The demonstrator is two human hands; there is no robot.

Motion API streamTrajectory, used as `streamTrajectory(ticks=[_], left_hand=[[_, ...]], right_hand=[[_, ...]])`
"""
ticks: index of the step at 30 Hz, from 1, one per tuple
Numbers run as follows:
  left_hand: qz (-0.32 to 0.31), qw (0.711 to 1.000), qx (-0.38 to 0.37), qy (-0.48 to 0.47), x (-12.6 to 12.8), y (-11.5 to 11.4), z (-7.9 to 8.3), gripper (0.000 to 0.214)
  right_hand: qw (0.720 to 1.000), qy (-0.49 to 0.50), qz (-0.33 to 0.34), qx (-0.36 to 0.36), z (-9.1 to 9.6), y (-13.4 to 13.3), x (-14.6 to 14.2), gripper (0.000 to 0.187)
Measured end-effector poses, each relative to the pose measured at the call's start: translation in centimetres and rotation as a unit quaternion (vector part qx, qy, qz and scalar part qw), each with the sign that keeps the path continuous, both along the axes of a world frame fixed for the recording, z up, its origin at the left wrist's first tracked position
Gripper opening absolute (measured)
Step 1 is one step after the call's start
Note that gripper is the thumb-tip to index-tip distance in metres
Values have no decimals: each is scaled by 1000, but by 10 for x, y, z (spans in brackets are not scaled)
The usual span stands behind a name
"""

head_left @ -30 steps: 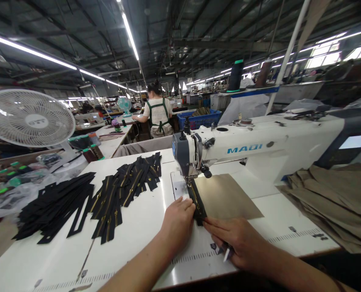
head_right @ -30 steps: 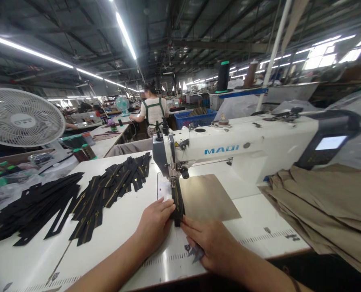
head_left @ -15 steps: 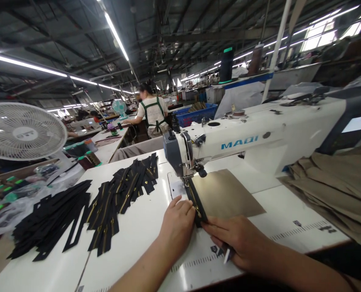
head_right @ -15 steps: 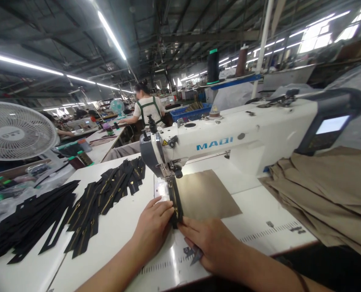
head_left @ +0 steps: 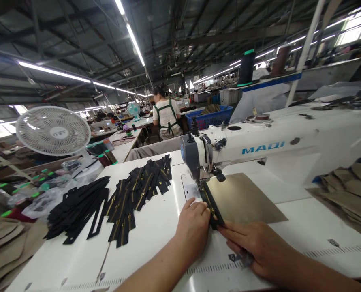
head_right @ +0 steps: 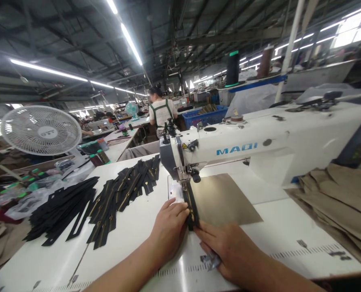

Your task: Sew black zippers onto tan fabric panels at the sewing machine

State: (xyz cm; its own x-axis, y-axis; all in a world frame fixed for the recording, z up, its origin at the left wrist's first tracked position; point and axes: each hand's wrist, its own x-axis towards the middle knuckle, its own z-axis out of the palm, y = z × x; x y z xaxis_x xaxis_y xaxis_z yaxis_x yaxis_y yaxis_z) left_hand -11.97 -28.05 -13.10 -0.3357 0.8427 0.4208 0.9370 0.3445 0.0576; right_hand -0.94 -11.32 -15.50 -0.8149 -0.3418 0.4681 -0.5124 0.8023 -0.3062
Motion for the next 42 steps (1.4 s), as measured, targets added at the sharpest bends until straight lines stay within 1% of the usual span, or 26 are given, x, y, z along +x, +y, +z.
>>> streamTrajectory(ticks=[3,9,12,15,19,22,25,27,28,29,31,33,37,42], left_hand=[[2,1000,-10,-4,-9,4,0,16],[-2,1000,-2,-9,-31,14,-3,13],[6,1000,10,-8,-39,17,-2,13],[23,999,20,-19,-43,17,-3,18],[39,998,3,-58,-42,14,-2,25],[55,995,-4,-82,-36,11,-1,24],[55,993,32,-103,-32,11,-2,31],[42,991,64,-110,-31,11,-5,34],[36,991,74,-109,-31,11,-7,33],[32,991,78,-104,-32,11,-9,31],[29,993,75,-89,-34,11,-11,26],[22,995,62,-72,-35,11,-12,22],[3,998,32,-46,-36,11,-9,19],[19,998,7,-58,-33,12,-4,19]], right_hand=[[1000,-8,-3,-6,2,4,-9,42],[999,-50,4,0,14,11,-29,37],[998,-58,-3,6,17,14,-38,36],[998,-69,-12,0,18,15,-45,34],[998,-62,-11,-15,15,15,-47,30],[1000,-20,-17,-3,11,18,-48,26],[996,24,-80,11,12,25,-54,26],[991,21,-130,11,19,30,-61,28],[990,9,-143,12,23,31,-66,27],[989,-8,-145,16,28,32,-70,26],[991,-41,-126,31,35,34,-79,23],[991,-57,-110,43,39,34,-85,20],[991,-43,-120,45,35,36,-90,16],[991,-22,-121,57,26,37,-91,21]])
